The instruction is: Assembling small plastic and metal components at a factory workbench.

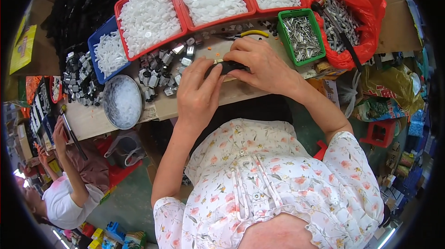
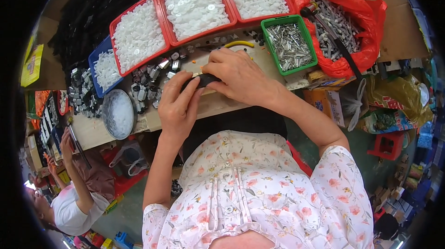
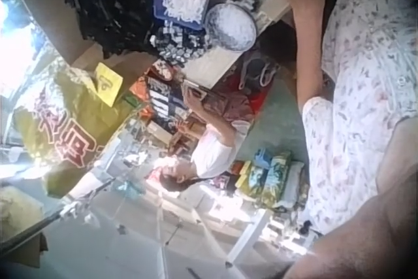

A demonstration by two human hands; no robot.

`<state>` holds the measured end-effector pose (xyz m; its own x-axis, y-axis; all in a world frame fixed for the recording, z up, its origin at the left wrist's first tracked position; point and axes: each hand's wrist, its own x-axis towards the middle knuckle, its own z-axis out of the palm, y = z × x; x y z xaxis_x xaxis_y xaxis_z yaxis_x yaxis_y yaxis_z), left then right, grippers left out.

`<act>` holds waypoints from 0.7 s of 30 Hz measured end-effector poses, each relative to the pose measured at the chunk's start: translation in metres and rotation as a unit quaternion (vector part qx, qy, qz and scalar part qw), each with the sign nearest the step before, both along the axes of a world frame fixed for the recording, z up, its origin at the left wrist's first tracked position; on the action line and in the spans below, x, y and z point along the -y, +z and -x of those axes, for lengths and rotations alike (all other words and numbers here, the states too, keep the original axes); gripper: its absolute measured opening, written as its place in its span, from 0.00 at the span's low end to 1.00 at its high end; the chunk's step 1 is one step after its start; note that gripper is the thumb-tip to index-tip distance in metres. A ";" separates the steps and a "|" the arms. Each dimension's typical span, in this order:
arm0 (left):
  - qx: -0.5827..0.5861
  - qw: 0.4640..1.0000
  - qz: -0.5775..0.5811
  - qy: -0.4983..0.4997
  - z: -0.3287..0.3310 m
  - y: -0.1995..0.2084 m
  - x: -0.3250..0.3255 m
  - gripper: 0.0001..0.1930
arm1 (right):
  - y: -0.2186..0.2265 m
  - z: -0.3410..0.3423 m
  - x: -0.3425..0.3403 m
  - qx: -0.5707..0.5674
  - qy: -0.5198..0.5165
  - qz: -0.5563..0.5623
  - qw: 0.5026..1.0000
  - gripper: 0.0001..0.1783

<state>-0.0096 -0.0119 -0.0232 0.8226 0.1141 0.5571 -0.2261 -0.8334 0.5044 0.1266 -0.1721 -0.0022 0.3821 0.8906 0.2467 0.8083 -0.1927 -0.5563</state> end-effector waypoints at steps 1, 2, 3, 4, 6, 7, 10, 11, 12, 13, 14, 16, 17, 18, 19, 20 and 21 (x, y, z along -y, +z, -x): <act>-0.001 1.000 0.000 -0.001 0.000 0.001 -0.001 0.14 | 0.001 -0.001 0.000 -0.001 -0.001 0.000 1.000 0.18; 0.004 1.000 0.002 0.004 0.001 0.002 -0.003 0.14 | 0.001 -0.001 0.000 -0.003 0.001 0.006 1.000 0.18; 0.010 1.000 0.004 0.010 0.001 0.002 -0.004 0.14 | 0.001 -0.002 -0.001 -0.005 0.003 0.012 1.000 0.18; 0.009 1.000 0.004 0.010 0.001 0.002 -0.004 0.14 | 0.000 -0.002 -0.001 -0.006 0.003 0.012 1.000 0.18; 0.010 1.000 0.008 0.017 0.002 0.002 -0.005 0.14 | -0.002 -0.002 -0.003 0.004 0.007 -0.007 1.000 0.18; 0.010 1.000 0.009 0.017 0.002 0.002 -0.005 0.14 | -0.003 -0.001 -0.003 0.004 0.008 -0.006 1.000 0.18; 0.012 1.000 0.012 0.015 0.003 0.002 -0.006 0.13 | -0.003 -0.001 -0.005 0.005 0.008 -0.002 1.000 0.18; 0.010 1.000 0.011 0.014 0.003 0.002 -0.006 0.13 | -0.003 -0.001 -0.005 0.006 0.010 0.002 1.000 0.18; 0.009 1.000 0.010 0.014 0.004 0.002 -0.005 0.13 | -0.003 -0.002 -0.005 0.007 0.012 0.006 1.000 0.18; 0.010 1.000 0.011 0.015 0.004 0.001 -0.005 0.13 | -0.002 -0.001 -0.005 0.007 0.013 0.007 1.000 0.18; 0.011 1.000 0.008 0.015 0.005 0.001 -0.005 0.13 | -0.002 0.000 -0.005 0.015 0.014 0.010 1.000 0.18; 0.013 1.000 0.005 0.016 0.006 -0.001 -0.006 0.13 | 0.001 0.000 -0.004 0.024 0.016 0.013 1.000 0.18; 0.017 1.000 0.009 0.015 0.007 -0.002 -0.006 0.13 | 0.002 -0.002 -0.003 0.029 0.020 0.023 0.999 0.18; 0.021 1.000 0.013 0.014 0.007 -0.003 -0.006 0.13 | 0.003 -0.003 -0.003 0.035 0.024 0.034 0.999 0.17; 0.021 1.000 0.013 0.014 0.008 -0.003 -0.006 0.13 | 0.003 -0.003 -0.003 0.035 0.025 0.034 0.999 0.17; 0.017 1.000 0.013 0.019 0.010 -0.003 -0.007 0.13 | 0.003 -0.003 -0.003 0.034 0.022 0.038 0.998 0.17; 0.013 1.000 0.012 0.023 0.012 -0.003 -0.007 0.13 | 0.003 -0.003 -0.003 0.033 0.019 0.043 0.998 0.17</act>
<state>-0.0214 -0.0046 -0.0260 0.8014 0.1658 0.5747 -0.2003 -0.8309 0.5192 0.1299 -0.1689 0.0013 0.3330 0.9230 0.1929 0.8505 -0.2057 -0.4842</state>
